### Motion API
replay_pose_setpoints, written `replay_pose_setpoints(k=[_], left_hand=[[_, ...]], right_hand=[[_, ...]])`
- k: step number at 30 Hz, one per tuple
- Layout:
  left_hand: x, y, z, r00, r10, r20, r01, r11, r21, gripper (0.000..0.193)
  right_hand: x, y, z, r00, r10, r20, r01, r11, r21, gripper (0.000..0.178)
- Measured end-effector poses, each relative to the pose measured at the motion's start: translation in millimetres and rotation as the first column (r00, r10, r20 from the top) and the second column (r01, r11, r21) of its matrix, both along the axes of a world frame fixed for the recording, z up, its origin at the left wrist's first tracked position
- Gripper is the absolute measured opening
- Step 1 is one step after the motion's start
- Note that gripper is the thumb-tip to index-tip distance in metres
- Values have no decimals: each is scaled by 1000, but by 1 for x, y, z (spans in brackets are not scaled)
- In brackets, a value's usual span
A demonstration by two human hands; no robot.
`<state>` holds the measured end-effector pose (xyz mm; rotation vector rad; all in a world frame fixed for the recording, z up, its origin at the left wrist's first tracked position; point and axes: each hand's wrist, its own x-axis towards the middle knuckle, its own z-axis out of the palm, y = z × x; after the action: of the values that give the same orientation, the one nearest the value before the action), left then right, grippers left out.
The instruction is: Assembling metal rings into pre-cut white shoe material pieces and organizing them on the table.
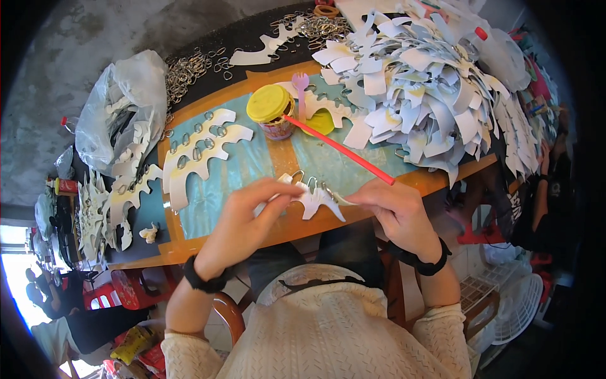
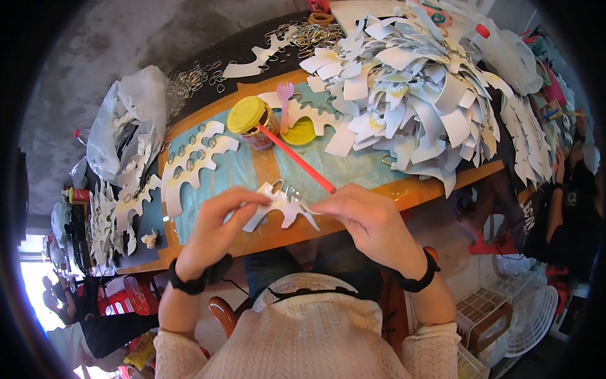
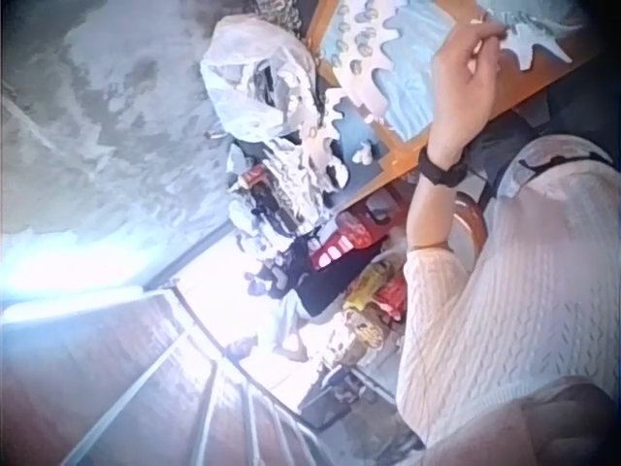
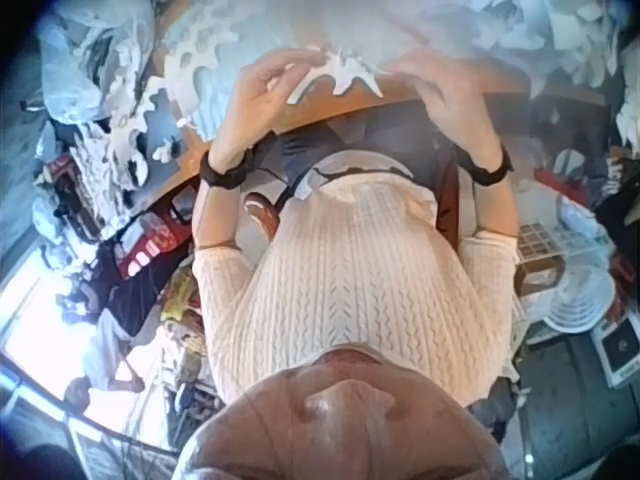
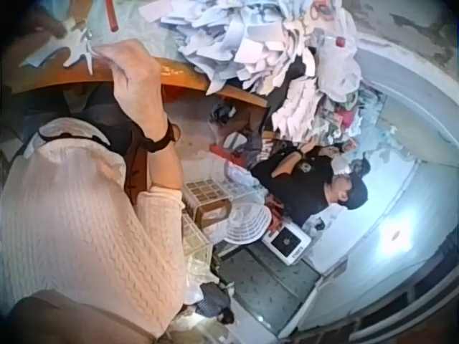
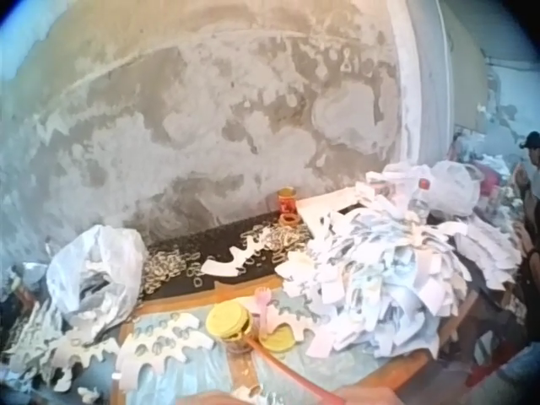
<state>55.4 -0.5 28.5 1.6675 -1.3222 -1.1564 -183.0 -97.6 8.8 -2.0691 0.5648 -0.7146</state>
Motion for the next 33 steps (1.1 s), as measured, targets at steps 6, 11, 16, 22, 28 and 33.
replay_pose_setpoints(k=[6,11,16,22,28,33], left_hand=[[-10,-69,-12,911,-391,-127,364,911,-193,21],[-15,-79,-12,750,-503,-429,567,823,25,26],[-23,-68,-22,733,-346,-586,466,882,62,29],[-34,-50,-42,620,-62,-782,156,987,46,19],[-43,-35,-39,522,133,-842,3,988,157,23],[-48,-31,-28,579,191,-792,-101,981,163,34]], right_hand=[[2,-15,-1,980,97,175,-88,995,-56,26],[1,-12,-15,944,-185,274,11,847,532,17],[10,-11,-14,914,-236,330,-49,744,666,17],[9,-11,-16,919,-289,270,-58,577,815,20],[12,-2,-11,889,-291,354,-265,303,915,29],[19,9,-5,902,-292,318,-141,496,857,41]])
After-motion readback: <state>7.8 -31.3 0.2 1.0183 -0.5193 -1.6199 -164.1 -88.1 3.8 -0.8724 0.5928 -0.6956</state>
